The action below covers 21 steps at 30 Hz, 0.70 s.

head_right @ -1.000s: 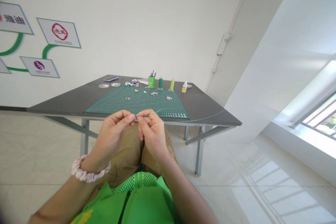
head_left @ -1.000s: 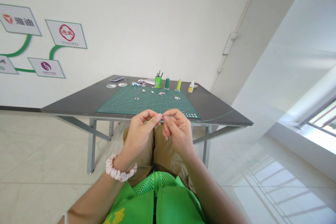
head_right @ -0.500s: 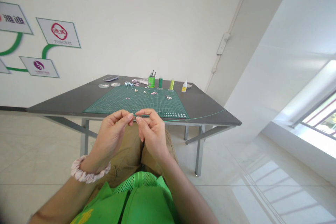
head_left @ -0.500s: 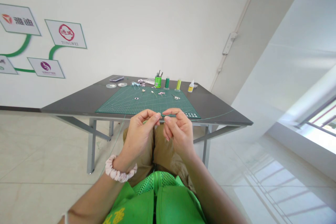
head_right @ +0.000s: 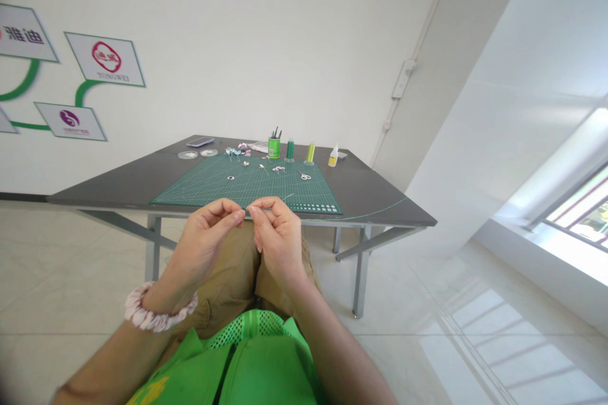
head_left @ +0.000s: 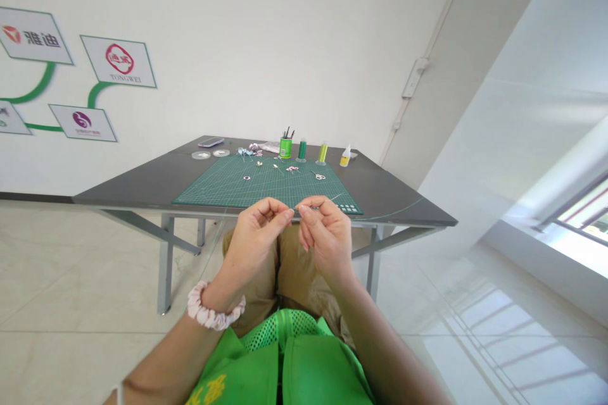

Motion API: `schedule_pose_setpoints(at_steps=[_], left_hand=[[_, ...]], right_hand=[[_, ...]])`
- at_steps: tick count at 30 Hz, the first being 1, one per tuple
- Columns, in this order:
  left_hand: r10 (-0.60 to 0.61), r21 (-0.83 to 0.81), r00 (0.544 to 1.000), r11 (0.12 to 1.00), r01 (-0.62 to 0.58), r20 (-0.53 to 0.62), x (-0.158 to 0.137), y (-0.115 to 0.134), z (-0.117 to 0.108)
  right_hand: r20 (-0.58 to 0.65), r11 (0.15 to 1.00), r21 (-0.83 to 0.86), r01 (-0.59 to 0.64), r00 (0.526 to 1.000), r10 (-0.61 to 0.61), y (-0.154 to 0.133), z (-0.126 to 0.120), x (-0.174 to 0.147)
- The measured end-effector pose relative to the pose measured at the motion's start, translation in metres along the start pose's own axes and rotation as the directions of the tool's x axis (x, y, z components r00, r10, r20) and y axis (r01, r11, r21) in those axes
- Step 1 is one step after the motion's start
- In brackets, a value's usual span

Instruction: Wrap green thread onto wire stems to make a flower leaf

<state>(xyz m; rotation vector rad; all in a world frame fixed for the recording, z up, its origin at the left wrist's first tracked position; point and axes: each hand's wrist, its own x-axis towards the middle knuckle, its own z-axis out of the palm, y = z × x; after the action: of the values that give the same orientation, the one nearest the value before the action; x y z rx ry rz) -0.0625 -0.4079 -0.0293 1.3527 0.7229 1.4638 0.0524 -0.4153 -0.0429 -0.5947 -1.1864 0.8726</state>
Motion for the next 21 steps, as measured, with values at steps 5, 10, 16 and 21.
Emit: schedule_pose_setpoints(at_steps=[5,10,16,21], left_hand=[[-0.011,0.028,1.000,1.000,0.010,0.008,0.0006,-0.0001,-0.0008],[0.005,0.012,1.000,1.000,-0.005,-0.005,0.0010,0.0001,-0.0021],[-0.001,0.021,1.000,1.000,0.001,0.008,0.0004,0.0019,-0.0034],[0.014,0.070,1.000,0.997,-0.014,0.005,-0.0053,0.0040,-0.0037]], right_hand=[[-0.001,1.000,-0.017,-0.014,1.000,0.014,-0.0020,0.0002,0.0008],[0.023,1.000,-0.002,-0.031,0.999,0.031,-0.0021,0.0012,0.0013],[0.038,0.999,-0.032,-0.016,0.999,0.018,-0.0023,0.0002,0.0009],[0.029,0.998,-0.065,0.011,1.000,-0.010,-0.0036,-0.0010,-0.0006]])
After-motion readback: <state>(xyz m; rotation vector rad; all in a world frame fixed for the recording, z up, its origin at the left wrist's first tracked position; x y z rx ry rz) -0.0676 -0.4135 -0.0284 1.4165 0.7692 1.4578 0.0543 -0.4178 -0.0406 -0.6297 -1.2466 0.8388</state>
